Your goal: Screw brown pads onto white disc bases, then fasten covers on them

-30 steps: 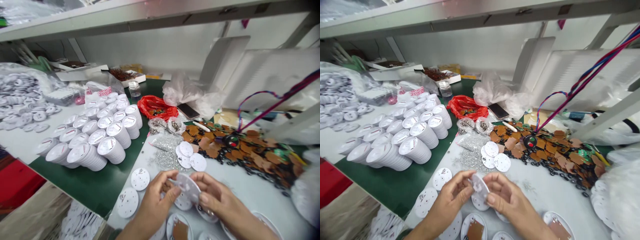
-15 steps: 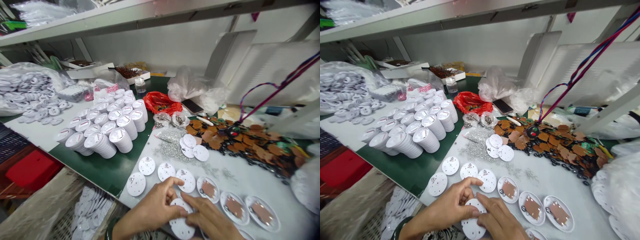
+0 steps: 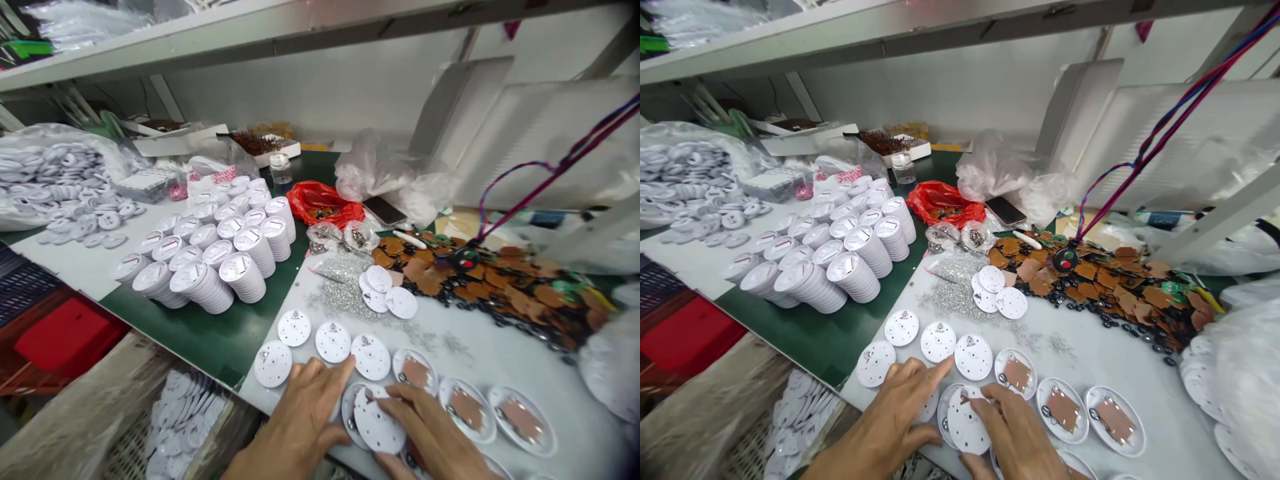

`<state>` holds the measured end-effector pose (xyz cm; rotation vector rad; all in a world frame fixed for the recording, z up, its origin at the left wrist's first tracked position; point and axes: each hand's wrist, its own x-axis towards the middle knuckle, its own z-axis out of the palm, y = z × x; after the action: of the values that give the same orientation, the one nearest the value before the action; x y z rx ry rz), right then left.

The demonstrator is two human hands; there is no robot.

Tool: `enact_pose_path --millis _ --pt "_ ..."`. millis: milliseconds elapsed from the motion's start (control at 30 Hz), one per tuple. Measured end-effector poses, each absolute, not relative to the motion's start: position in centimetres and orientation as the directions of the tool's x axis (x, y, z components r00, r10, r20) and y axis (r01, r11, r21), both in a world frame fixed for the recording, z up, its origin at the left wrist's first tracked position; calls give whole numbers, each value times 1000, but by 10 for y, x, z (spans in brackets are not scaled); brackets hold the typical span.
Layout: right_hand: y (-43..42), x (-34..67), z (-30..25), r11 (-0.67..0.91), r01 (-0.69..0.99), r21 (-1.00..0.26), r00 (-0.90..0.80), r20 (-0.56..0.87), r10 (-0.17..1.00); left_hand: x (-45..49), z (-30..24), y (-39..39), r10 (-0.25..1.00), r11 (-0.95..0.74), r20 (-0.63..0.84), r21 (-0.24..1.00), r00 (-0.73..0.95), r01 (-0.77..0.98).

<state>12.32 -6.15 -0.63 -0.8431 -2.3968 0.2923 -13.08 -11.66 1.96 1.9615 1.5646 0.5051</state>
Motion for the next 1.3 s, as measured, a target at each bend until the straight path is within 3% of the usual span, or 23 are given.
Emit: enact_pose_path --millis 100,467,600,700,767,867,967,1033,1133,1300 --pt "-63 111 -9 785 508 -355 -645 448 620 -125 14 -112 956 -187 -77 587 284 788" --pt "-64 105 -21 825 523 -215 -732 383 563 -118 12 -105 959 -200 -53 574 279 794" --pt "-64 103 -20 838 514 -182 -744 391 541 -122 14 -112 956 -196 -47 628 288 753" --pt "-67 102 -21 838 513 -187 -741 396 542 -124 21 -117 972 -100 -72 734 223 672" --pt "-68 102 -21 834 496 -242 -727 409 552 -122 27 -116 978 3 -124 813 169 582" --pt "-66 102 -14 769 463 -441 -650 422 632 -118 36 -110 979 104 -173 885 113 454" --pt "-57 99 4 555 432 -711 -577 255 776 -114 38 -107 988 95 -135 907 70 410" --pt "-52 94 17 405 415 -815 -574 111 811 -112 37 -107 994 45 -79 920 74 388" --pt "-46 87 29 328 405 -854 -564 49 824 -110 36 -107 998 -24 2 927 59 373" --pt "-54 83 13 312 378 -871 -511 85 855 -100 31 -104 994 -22 65 901 -85 433"
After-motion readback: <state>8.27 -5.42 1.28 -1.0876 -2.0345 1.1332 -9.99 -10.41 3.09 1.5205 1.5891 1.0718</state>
